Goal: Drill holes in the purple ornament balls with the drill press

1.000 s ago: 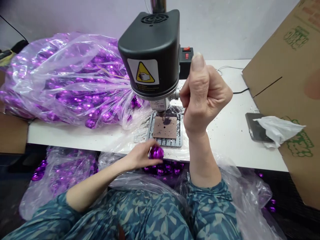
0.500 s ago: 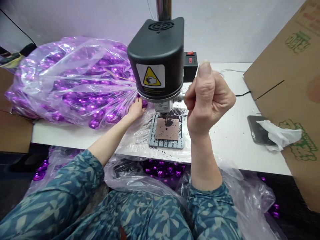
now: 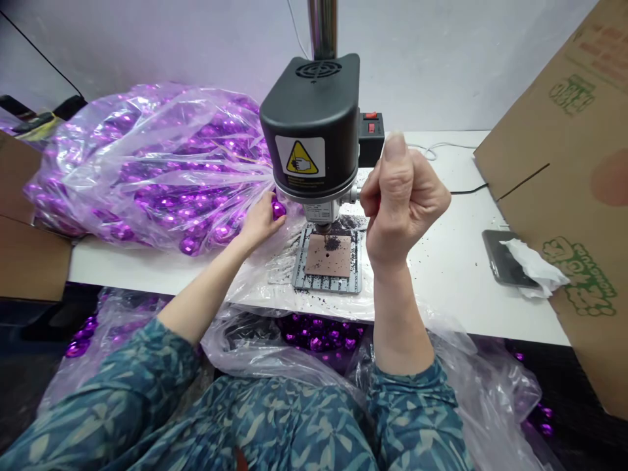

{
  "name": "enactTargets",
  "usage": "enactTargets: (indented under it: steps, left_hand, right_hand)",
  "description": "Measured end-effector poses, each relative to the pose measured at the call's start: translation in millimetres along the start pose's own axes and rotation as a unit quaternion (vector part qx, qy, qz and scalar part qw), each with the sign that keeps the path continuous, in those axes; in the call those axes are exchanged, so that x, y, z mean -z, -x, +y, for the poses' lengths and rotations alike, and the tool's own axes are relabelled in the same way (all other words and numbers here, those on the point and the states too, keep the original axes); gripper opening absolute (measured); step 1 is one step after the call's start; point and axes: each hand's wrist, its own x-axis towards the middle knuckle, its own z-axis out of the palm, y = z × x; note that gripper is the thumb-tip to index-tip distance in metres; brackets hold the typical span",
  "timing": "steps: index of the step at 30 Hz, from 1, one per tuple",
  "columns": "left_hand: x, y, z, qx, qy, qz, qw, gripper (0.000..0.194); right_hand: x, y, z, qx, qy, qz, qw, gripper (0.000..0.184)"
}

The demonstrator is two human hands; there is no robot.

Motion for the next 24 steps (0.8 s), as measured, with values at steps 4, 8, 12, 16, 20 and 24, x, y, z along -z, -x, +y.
enactTargets:
  steps: [4, 8, 12, 16, 20, 24]
  left_hand:
    - [10.6, 44, 13, 0.029, 0.253, 0.003, 0.967, 0.038]
    - [-7.3, 66, 25, 0.102, 0.502, -0.12, 0.85, 0.043]
    - [-32.1, 67, 31, 0.123, 0.553, -0.157, 0.809, 0.062]
    - [-49.3, 66, 35, 0.121, 0.518, -0.148, 0.833, 0.068]
    - [-59.6, 69, 40, 0.102, 0.499, -0.129, 0.851, 0.068]
    - [-65.9, 71, 46, 0.085, 0.494, -0.135, 0.855, 0.063]
  right_hand:
    - [0, -1, 1, -0.006, -0.043, 0.008, 0.999, 0.05]
    - [-1, -2, 3, -0.003, -0.061, 0.02, 0.998, 0.054]
    - [-1, -1, 1, -0.006, -0.032, 0.01, 0.999, 0.053]
    - [-1, 1, -3, -0.009, -0.002, 0.007, 1.0, 0.055]
    - [-2, 2, -8, -0.023, 0.025, 0.013, 0.999, 0.058]
    - [-1, 4, -8, -0.023, 0.051, 0.007, 0.998, 0.058]
